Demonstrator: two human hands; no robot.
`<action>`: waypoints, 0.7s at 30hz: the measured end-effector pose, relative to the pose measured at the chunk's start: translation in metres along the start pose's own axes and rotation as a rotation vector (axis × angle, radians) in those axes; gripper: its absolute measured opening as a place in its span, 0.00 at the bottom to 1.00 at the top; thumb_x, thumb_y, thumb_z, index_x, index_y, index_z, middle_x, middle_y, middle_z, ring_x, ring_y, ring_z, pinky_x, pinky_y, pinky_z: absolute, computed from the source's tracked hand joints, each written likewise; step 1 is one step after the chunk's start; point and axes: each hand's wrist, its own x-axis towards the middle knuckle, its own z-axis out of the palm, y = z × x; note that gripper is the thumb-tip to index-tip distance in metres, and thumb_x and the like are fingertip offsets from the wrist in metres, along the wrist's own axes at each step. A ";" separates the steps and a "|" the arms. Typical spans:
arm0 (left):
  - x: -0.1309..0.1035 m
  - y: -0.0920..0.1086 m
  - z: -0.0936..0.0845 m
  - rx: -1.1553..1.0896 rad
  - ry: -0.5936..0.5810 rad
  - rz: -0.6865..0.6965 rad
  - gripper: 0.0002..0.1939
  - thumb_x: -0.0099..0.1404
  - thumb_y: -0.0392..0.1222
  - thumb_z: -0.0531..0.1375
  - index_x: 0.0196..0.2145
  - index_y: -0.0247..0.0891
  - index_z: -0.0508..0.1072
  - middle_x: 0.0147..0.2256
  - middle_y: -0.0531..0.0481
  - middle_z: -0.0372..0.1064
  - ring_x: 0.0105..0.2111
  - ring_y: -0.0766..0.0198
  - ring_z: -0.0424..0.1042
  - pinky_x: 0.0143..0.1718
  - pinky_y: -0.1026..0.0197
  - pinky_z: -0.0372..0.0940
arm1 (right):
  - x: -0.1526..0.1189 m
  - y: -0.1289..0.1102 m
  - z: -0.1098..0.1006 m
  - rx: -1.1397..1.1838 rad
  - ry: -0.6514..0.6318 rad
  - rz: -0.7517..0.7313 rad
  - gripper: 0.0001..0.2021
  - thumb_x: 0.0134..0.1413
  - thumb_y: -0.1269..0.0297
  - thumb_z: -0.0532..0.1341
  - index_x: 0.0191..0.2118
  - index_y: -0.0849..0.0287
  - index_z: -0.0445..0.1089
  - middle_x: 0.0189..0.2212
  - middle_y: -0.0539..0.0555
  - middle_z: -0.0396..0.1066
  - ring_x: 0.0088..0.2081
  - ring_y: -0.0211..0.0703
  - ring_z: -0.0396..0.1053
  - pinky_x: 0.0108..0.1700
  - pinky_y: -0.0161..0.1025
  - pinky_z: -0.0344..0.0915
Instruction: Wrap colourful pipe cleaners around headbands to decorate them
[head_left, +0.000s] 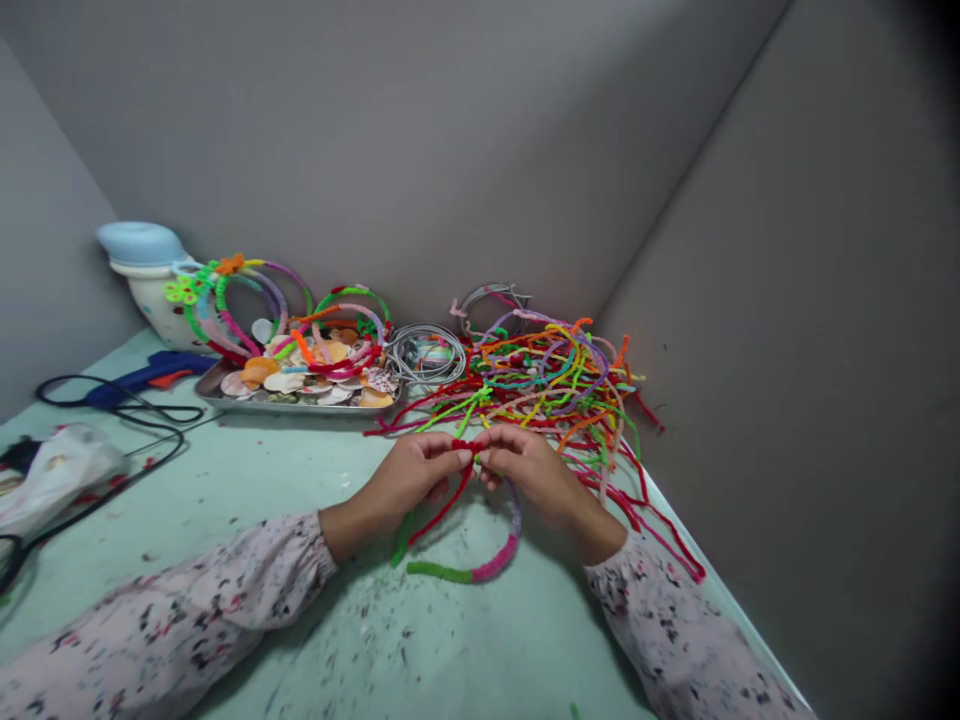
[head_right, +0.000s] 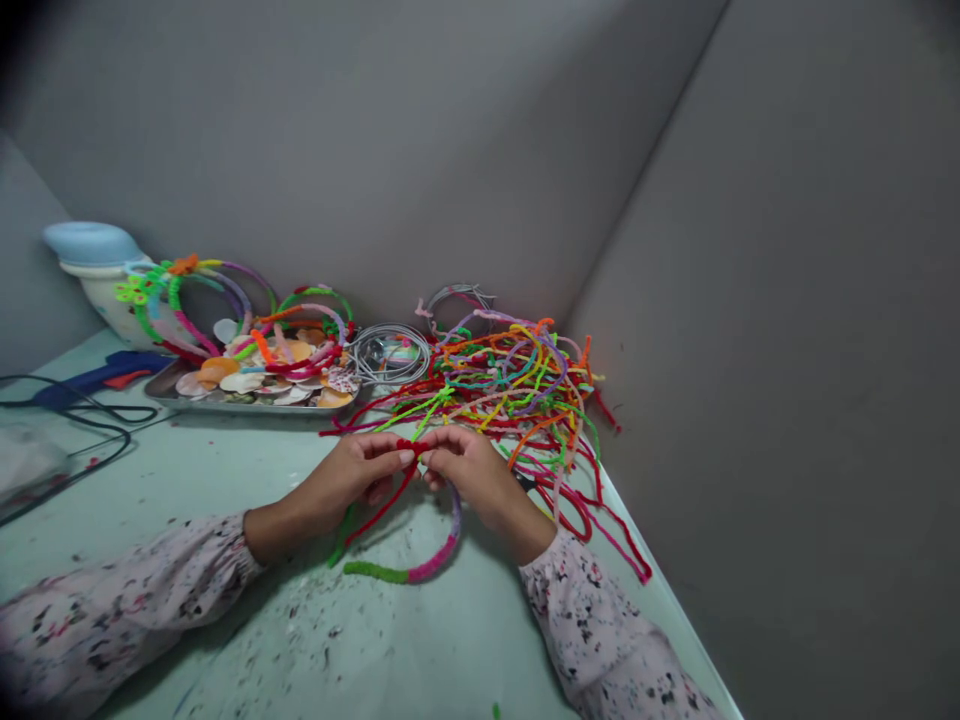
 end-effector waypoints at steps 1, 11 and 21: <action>0.000 -0.002 0.000 0.001 0.006 0.003 0.16 0.59 0.51 0.60 0.26 0.34 0.67 0.15 0.59 0.55 0.15 0.74 0.51 0.17 0.68 0.45 | 0.000 0.000 0.001 -0.031 0.008 -0.010 0.09 0.45 0.68 0.61 0.36 0.61 0.69 0.25 0.48 0.68 0.25 0.34 0.64 0.29 0.34 0.61; 0.001 0.000 0.000 -0.037 0.019 -0.061 0.15 0.57 0.51 0.61 0.30 0.33 0.71 0.17 0.59 0.54 0.15 0.74 0.49 0.16 0.67 0.43 | -0.004 -0.003 0.005 -0.419 0.092 -0.172 0.09 0.50 0.67 0.58 0.38 0.60 0.70 0.28 0.50 0.70 0.29 0.37 0.65 0.32 0.35 0.62; 0.004 -0.003 -0.002 -0.114 0.063 -0.062 0.12 0.56 0.47 0.61 0.24 0.34 0.68 0.16 0.59 0.52 0.15 0.75 0.48 0.16 0.67 0.40 | -0.010 0.011 0.003 -0.973 0.182 -0.765 0.09 0.54 0.72 0.56 0.40 0.58 0.69 0.39 0.58 0.67 0.44 0.47 0.65 0.46 0.44 0.63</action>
